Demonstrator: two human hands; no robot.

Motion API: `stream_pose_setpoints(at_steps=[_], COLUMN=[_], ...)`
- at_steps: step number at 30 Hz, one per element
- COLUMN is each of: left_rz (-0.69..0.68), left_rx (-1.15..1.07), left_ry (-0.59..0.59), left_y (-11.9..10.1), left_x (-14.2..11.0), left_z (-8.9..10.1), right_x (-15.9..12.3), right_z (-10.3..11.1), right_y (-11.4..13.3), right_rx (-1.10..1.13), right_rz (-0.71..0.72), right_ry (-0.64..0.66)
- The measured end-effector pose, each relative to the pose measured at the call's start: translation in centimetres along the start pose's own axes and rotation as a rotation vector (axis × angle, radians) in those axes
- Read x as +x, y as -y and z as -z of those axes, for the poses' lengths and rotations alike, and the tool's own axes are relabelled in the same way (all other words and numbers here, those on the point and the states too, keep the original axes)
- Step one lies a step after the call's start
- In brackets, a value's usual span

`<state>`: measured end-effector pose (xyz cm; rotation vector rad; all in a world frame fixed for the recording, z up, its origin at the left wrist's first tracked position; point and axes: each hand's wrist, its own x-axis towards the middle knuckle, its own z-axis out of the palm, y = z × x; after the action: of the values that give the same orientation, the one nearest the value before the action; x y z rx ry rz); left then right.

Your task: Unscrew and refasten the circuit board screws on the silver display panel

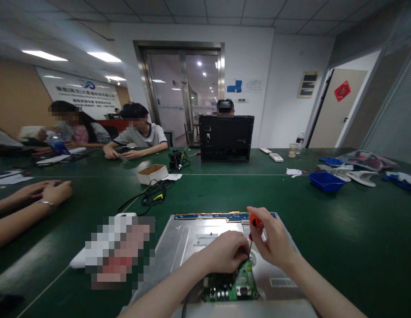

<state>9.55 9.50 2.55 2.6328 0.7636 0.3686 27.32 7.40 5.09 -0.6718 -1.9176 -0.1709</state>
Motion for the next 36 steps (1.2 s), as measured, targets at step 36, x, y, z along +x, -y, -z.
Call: stream_pose_setpoints(at_steps=[36], left_rz=[-0.005], left_rx=[-0.011], left_ry=[0.031], left_y=[0.9], left_x=[0.3], left_z=[-0.6], right_x=[0.0], right_z=[0.2], right_y=[0.4], right_rx=[-0.002], right_rz=[0.005], right_ry=[0.035])
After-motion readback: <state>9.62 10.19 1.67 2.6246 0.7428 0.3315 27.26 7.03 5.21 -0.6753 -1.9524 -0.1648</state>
